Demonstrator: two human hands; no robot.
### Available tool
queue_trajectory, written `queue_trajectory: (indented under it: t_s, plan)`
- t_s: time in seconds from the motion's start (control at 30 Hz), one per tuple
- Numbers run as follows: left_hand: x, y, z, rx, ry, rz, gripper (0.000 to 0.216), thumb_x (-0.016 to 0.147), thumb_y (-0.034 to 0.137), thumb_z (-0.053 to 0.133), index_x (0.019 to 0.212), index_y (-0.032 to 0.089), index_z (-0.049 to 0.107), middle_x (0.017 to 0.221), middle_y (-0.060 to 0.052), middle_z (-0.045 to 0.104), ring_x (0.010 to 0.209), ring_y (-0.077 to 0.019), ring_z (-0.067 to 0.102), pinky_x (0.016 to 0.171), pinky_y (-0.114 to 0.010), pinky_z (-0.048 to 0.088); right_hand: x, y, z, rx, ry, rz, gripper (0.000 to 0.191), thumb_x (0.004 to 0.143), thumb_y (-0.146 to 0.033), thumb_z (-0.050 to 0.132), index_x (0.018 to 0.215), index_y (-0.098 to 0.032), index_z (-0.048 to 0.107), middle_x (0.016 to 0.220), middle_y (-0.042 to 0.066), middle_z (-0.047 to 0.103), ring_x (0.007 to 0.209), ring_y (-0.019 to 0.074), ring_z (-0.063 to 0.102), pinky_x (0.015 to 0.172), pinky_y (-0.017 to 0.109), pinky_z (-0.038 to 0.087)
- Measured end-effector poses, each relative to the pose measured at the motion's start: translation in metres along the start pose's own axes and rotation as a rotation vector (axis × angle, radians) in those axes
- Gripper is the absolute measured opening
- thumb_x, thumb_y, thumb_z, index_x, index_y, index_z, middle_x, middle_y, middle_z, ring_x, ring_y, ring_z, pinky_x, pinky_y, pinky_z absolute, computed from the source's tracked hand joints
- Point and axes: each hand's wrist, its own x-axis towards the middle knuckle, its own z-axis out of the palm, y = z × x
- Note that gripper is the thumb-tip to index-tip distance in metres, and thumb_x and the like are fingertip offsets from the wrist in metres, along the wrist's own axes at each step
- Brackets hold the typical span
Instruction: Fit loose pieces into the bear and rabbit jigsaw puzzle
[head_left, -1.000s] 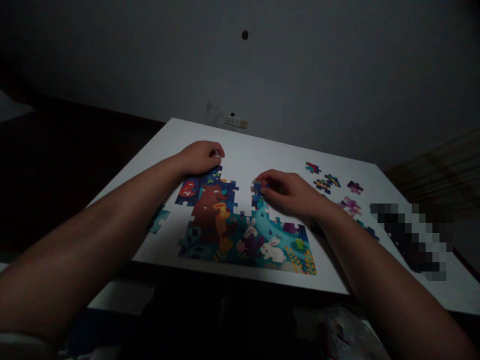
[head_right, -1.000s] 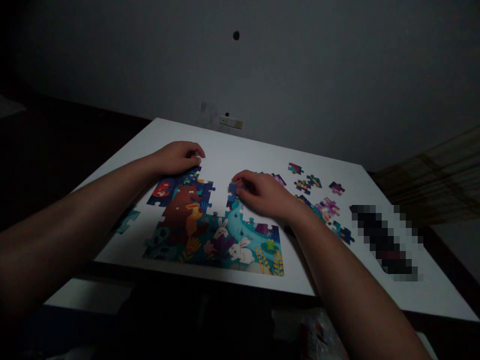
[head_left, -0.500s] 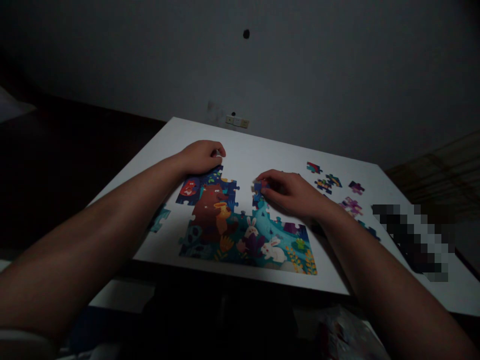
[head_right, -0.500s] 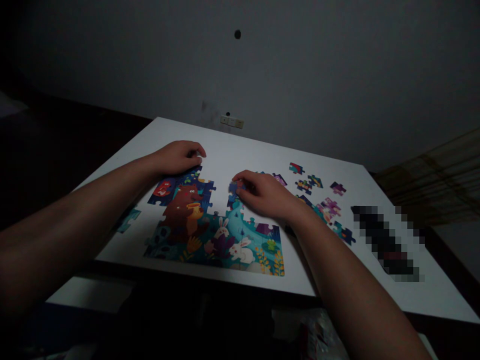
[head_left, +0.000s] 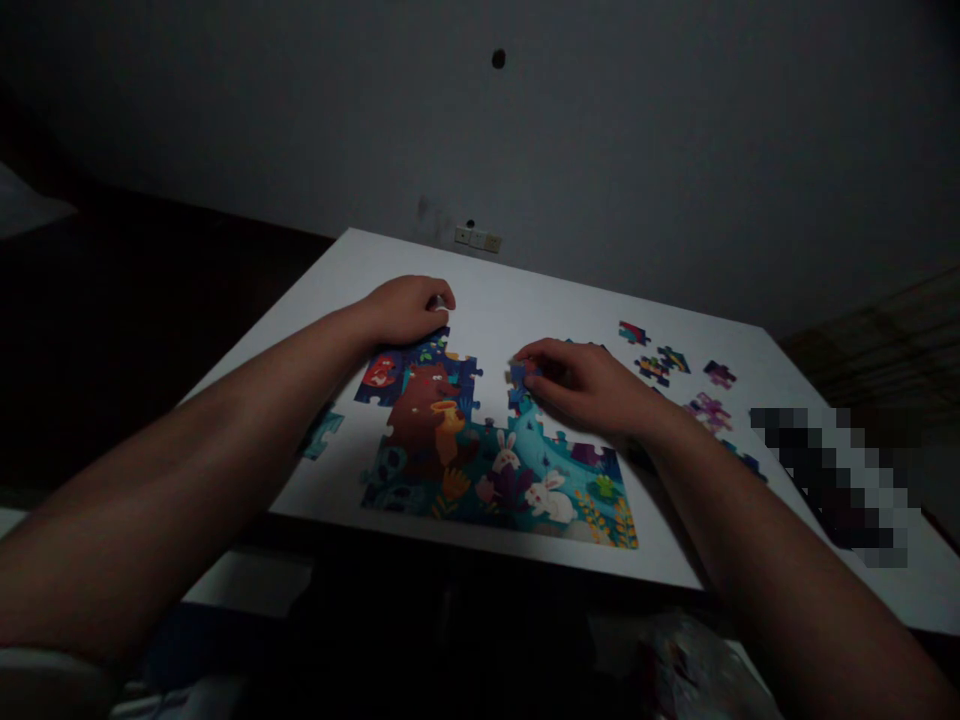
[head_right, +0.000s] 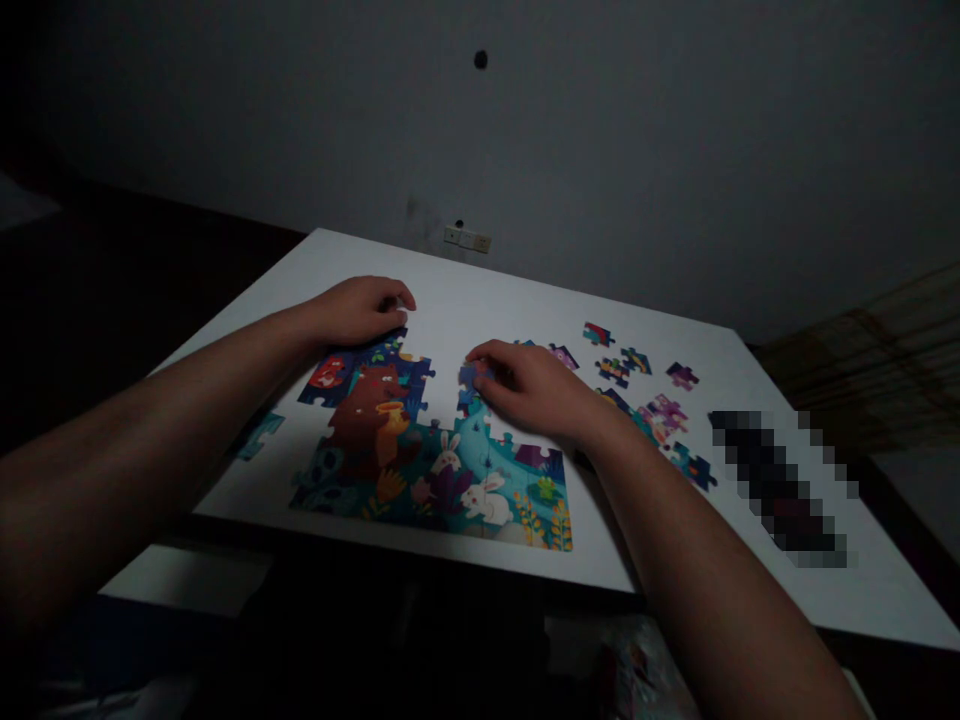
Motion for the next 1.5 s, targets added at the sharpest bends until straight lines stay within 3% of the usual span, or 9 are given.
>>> queue_trajectory:
  t_s: [0.47,1.5]
  plan:
    - [-0.0018,0.0053,-0.0031,0.03,-0.016,-0.01,0.044,0.089,0.041,0.056,0.124,0.02,0.075,0.108,-0.01,0.077,0.094,-0.0251,0.069,0.084,-0.037,0.049,0.0005,0.0015,-0.0004,-0.058,-0.002,-0.039,0.03,0.105,-0.038,0.061,0.129,-0.024,0.073,0.109,0.008,0.079,0.085,0.0216,0.07,0.076,0.035,0.051]
    - [-0.0016,0.0062,-0.0031,0.021,-0.019,-0.013,0.044,0.088,0.042,0.057,0.123,0.021,0.074,0.101,-0.008,0.076,0.09,-0.0237,0.068,0.082,-0.036,0.049,0.0004,0.0001,-0.0003,-0.043,-0.009,-0.032,0.031,0.103,-0.037,0.062,0.129,-0.023,0.073,0.102,0.007,0.078,0.085,0.0227,0.069,0.077,0.036,0.051]
